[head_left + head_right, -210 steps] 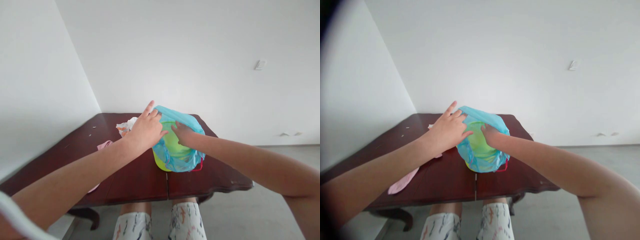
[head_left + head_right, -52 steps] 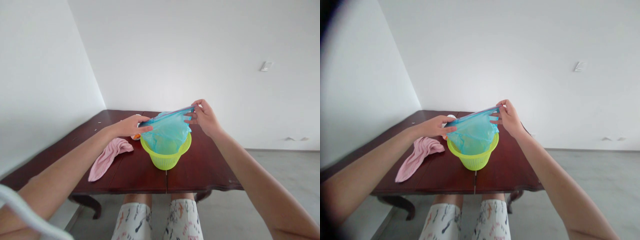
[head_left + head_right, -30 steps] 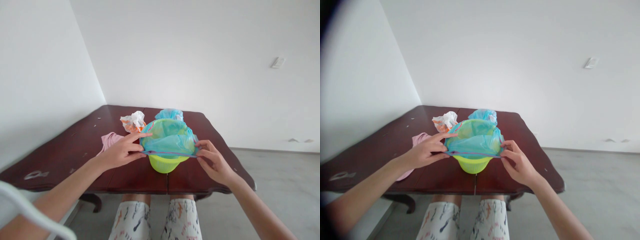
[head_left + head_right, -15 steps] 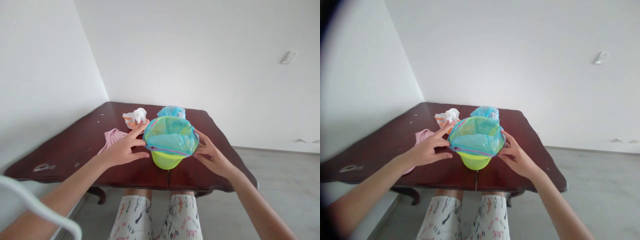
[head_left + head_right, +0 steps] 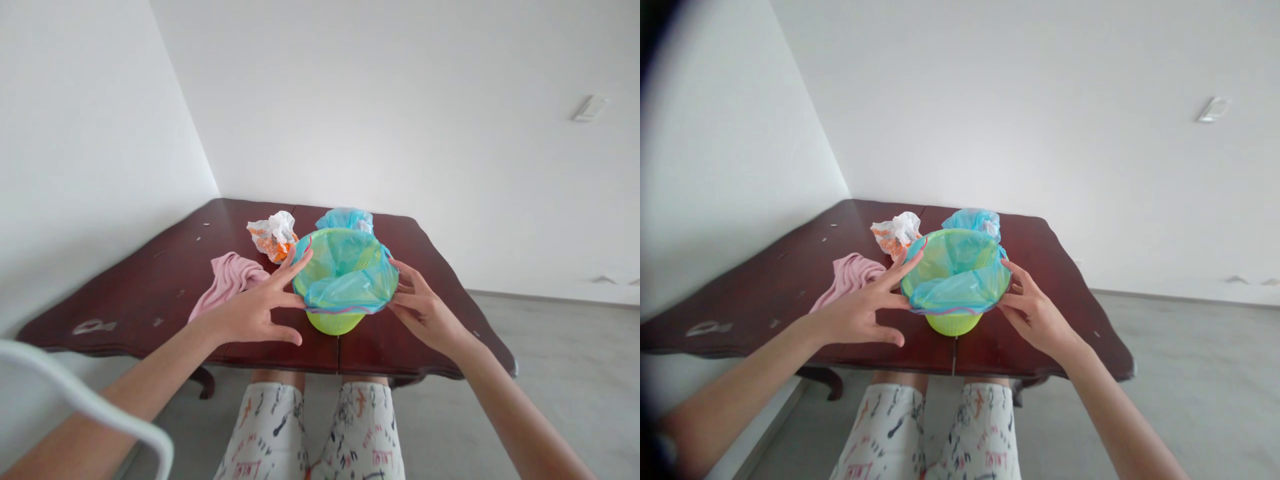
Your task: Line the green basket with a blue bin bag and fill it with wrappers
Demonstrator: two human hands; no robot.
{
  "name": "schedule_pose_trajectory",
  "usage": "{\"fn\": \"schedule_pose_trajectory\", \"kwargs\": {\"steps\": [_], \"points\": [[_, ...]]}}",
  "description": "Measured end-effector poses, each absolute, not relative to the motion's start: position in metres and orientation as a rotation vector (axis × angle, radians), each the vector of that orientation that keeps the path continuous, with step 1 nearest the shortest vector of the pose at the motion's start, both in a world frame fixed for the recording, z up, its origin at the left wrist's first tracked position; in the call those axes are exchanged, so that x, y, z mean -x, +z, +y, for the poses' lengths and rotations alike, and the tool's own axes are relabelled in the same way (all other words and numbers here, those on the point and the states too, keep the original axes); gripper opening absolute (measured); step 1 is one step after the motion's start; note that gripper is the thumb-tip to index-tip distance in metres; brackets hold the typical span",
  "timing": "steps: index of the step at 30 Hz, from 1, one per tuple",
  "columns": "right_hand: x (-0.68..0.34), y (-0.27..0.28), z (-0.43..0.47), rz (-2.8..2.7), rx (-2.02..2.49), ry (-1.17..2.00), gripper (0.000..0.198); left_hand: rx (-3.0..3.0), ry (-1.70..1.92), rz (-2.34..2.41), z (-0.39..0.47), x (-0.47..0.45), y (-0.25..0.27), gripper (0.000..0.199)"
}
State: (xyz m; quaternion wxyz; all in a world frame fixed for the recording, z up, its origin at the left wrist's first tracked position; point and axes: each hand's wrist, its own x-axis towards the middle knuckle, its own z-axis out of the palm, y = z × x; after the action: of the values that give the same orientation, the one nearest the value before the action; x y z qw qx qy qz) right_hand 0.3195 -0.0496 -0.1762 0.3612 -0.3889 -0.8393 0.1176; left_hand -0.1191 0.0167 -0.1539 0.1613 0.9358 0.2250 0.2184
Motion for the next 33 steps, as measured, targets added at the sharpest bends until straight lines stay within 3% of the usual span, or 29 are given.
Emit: {"fn": "schedule_pose_trajectory", "kwargs": {"steps": [6,14,20,25,29,33], "points": [[-0.329,-0.176,-0.050,-2.263,1.197,0.081,0.031,-2.819,0.607,0.731,0.022,0.128,-0.166,0.030],[-0.328,-0.172,-0.040,-1.948,1.166,0.107,0.014,-2.465,0.898,1.068,0.038,0.151,-0.158,0.042],[-0.302,-0.164,-0.027,-2.020,1.199,0.195,0.035,-1.928,0.896,1.160,0.070,0.126,-0.162,0.068],[-0.295,-0.168,-0.020,-2.141,1.274,0.226,0.045,-1.659,0.820,1.066,0.092,0.116,-0.186,0.076],[-0.297,-0.156,-0.020,-2.129,1.306,0.107,0.040,-1.866,0.712,1.191,0.094,0.129,-0.184,0.068],[-0.279,-0.125,-0.008,-2.290,1.213,0.149,0.036,-2.259,1.092,1.346,0.088,0.110,-0.135,0.046]]}}
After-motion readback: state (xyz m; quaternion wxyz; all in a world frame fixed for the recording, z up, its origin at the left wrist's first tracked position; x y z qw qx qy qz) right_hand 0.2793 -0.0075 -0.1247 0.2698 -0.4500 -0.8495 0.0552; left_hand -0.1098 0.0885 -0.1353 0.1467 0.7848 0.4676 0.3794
